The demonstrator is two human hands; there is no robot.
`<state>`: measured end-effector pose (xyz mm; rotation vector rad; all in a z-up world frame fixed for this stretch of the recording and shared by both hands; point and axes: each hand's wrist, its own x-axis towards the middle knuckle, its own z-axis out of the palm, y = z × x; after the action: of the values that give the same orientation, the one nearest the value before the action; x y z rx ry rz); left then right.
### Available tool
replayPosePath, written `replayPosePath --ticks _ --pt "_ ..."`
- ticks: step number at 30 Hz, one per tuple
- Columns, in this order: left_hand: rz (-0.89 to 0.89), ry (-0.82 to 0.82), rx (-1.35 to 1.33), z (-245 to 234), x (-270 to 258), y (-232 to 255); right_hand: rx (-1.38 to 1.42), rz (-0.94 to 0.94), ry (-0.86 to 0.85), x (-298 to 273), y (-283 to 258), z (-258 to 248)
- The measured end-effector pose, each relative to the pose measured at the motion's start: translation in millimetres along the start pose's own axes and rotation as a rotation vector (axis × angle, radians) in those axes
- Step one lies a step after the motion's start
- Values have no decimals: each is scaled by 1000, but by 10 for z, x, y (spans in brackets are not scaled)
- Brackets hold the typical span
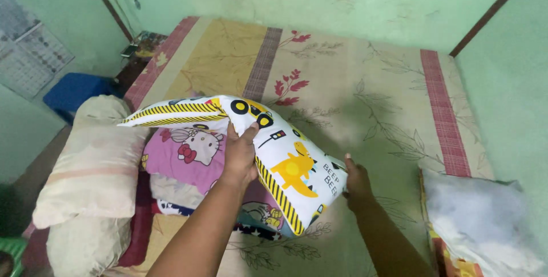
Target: The person is arranging pillows, a bolster, and items on a bed.
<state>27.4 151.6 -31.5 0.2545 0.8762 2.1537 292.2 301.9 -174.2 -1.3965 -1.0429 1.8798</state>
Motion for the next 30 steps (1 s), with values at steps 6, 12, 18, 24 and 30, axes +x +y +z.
replayPosePath --ticks 6,12,18,24,30 --pt "-286 -108 -35 688 -165 -292 -147 -18 21 50 -246 -1393" --pt "-451 -272 30 1171 -247 -1179 -227 203 -118 -167 -599 -2515" --pt "-562 -278 169 1605 -321 -2324 -188 176 -54 -161 -561 -3506" --pt "-615 -272 471 1812 -404 -3344 -202 -63 12 -222 -1204 -4239" --pt "-453 -320 542 2373 -96 -4144 -305 -438 127 597 -1556 -5034"
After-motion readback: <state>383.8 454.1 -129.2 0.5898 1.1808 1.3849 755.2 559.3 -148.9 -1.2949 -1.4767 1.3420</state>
